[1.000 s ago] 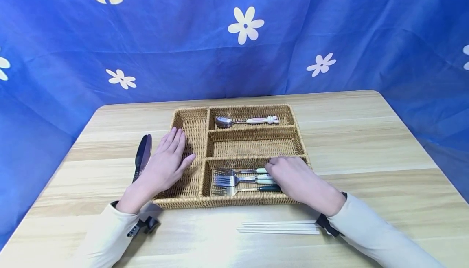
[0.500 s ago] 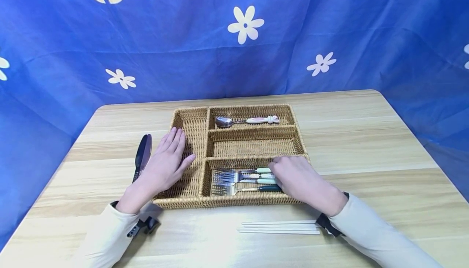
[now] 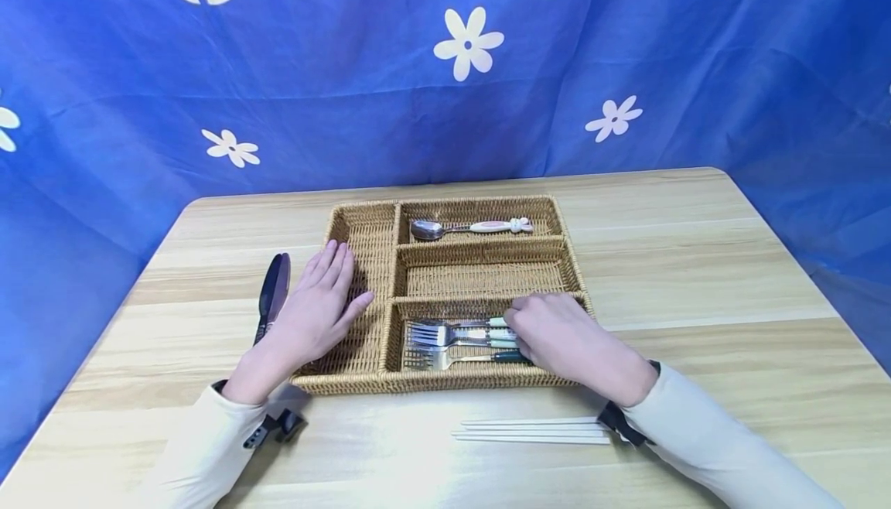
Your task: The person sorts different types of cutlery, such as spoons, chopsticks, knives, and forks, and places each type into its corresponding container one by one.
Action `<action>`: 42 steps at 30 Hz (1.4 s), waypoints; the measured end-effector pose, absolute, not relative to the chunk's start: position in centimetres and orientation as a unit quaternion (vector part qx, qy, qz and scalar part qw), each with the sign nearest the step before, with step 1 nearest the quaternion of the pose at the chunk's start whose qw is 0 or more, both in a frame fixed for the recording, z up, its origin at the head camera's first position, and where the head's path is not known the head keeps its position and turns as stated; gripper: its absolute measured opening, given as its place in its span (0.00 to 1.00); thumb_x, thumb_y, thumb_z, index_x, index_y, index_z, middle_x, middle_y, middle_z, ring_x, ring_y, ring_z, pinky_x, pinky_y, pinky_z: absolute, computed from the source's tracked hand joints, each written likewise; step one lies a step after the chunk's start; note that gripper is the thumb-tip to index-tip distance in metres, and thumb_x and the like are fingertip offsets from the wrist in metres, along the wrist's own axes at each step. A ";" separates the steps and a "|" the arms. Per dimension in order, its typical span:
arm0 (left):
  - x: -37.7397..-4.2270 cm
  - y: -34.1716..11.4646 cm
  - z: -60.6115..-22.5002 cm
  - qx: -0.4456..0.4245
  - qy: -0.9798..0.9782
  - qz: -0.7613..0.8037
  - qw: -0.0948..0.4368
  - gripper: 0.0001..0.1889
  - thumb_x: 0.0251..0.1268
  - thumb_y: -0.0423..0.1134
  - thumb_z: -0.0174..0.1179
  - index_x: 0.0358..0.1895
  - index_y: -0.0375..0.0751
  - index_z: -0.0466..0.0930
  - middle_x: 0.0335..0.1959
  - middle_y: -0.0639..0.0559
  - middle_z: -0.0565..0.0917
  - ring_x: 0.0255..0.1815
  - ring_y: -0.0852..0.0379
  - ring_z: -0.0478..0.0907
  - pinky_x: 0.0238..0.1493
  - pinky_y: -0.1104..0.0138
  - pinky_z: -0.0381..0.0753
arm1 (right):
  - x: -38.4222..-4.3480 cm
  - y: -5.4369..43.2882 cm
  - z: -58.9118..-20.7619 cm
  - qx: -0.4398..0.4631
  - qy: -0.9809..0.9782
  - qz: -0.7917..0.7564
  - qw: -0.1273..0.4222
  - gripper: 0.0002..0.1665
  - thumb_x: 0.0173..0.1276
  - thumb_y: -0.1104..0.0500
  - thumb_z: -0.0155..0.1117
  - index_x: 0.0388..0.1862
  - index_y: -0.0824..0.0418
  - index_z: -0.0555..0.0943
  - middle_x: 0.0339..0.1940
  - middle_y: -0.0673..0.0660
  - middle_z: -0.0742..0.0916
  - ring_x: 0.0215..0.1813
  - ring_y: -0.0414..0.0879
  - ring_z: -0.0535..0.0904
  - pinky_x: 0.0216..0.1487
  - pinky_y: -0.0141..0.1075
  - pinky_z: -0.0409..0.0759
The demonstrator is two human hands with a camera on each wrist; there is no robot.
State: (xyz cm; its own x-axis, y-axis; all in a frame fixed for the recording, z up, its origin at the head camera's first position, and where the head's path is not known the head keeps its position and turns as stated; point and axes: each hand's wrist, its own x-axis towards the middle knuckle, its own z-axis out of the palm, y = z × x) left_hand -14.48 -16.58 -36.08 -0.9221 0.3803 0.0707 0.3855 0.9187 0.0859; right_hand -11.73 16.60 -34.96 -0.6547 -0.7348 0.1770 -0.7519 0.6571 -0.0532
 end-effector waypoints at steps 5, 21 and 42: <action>-14.5 -16.6 -36.1 -0.194 -0.979 -0.048 0.024 0.38 0.77 0.53 0.41 0.71 0.20 0.48 0.74 0.27 0.48 0.77 0.37 0.39 0.76 0.50 0.39 | -11.8 16.6 -34.8 0.412 -0.907 0.066 0.053 0.11 0.50 0.65 0.73 0.23 0.56 0.78 0.21 0.44 0.77 0.20 0.35 0.70 0.20 0.25 0.71; -14.5 -16.7 -36.0 -0.195 -0.979 -0.050 0.019 0.38 0.77 0.54 0.40 0.72 0.20 0.48 0.74 0.28 0.47 0.77 0.37 0.38 0.76 0.50 0.38 | -11.9 16.9 -34.7 0.434 -0.895 0.087 0.052 0.08 0.50 0.63 0.71 0.25 0.57 0.78 0.24 0.45 0.77 0.22 0.34 0.69 0.20 0.23 0.71; -14.6 -16.6 -36.0 -0.198 -0.979 -0.050 0.021 0.38 0.77 0.53 0.41 0.71 0.20 0.49 0.74 0.27 0.48 0.77 0.37 0.39 0.76 0.51 0.37 | -12.0 16.4 -34.6 0.418 -0.902 0.098 0.040 0.07 0.56 0.60 0.72 0.32 0.57 0.81 0.27 0.48 0.83 0.23 0.34 0.73 0.20 0.24 0.71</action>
